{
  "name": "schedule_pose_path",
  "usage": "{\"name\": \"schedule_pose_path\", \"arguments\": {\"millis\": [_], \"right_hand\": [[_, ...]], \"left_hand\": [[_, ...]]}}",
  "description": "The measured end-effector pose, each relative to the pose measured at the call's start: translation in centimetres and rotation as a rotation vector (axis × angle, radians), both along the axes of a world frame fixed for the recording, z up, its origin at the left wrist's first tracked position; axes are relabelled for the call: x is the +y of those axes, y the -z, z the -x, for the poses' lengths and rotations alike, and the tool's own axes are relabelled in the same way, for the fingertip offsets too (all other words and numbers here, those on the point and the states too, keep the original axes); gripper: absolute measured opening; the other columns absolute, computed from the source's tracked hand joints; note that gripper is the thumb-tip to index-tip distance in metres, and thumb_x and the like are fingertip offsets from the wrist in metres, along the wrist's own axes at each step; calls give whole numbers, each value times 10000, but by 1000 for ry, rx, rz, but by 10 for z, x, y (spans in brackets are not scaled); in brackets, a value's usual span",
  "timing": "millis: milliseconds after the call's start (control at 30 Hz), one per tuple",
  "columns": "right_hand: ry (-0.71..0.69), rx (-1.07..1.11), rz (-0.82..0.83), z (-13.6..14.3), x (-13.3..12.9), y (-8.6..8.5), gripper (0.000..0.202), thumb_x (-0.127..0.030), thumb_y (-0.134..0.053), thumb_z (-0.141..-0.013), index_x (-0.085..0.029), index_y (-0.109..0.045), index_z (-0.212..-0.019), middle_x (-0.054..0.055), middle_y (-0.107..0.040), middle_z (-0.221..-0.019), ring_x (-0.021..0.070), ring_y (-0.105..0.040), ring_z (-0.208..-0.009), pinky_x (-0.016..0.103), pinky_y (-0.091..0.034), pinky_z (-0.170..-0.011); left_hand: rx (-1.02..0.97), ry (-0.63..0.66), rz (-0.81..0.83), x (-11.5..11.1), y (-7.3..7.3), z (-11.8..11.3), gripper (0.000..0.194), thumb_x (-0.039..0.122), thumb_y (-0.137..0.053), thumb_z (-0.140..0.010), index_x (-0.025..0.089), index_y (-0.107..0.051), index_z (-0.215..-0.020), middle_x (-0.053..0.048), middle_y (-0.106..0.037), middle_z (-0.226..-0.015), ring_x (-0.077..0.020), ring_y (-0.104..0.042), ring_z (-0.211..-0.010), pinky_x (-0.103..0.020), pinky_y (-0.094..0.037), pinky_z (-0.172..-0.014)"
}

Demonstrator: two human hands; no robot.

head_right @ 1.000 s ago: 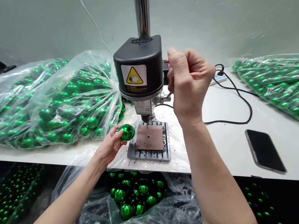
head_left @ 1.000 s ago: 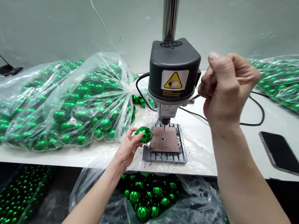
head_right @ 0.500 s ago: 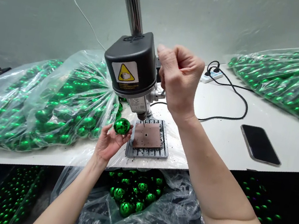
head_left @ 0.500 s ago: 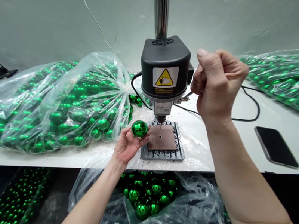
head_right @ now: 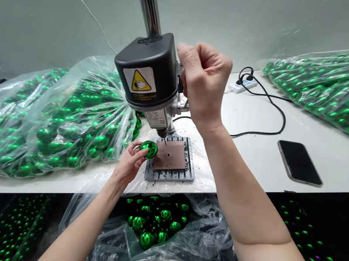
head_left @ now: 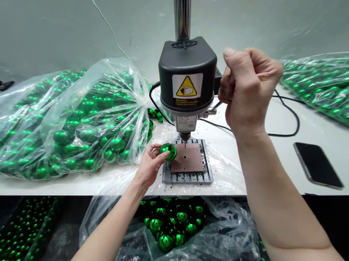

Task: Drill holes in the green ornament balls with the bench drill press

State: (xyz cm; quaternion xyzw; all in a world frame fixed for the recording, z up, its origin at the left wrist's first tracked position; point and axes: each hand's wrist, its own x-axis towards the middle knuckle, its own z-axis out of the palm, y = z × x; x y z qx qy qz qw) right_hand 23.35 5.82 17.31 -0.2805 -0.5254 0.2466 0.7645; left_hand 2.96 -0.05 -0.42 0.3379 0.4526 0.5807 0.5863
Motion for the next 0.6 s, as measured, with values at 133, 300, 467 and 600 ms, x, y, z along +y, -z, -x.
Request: {"name": "schedule_pose_path", "arguments": {"millis": [133,300,467,600], "right_hand": [[-18,6,14,0,-1,-2,606,-540,-720,-847,-239,-327,-498,-41,-340,-442,103,-280,-396,315,-212,-394],[-39,20,-19,0,-5,-3,593,-502,-760,-812,-248,-342,-476,-40,-362,-438,107,-292,-402,320,-233,-408],[-84,50,-59,0,-6,-3,531,-296,-725,-843,-242,-349,-473,-46,-372,-443,98,-267,-390,315,-218,-408],[-62,40,-40,0,-7,-4,519,-184,-632,-894,-236,-331,-474,-45,-362,-442,94,-261,-384,312,-208,-410]], "left_hand": [[100,1,-86,6,7,-15,653,370,-892,-668,202,-558,-1204,-14,-720,-913,-142,-675,-844,-291,-491,-851],[196,32,-120,12,15,-25,648,378,-844,-729,205,-590,-1300,-50,-728,-1027,-180,-679,-970,-327,-491,-947],[300,36,-162,19,20,-29,571,338,-866,-693,194,-669,-1210,-75,-730,-1082,-198,-673,-986,-329,-516,-922],[452,77,-188,21,24,-32,540,343,-858,-704,206,-696,-1200,-72,-734,-1039,-220,-673,-927,-359,-544,-874]]}}
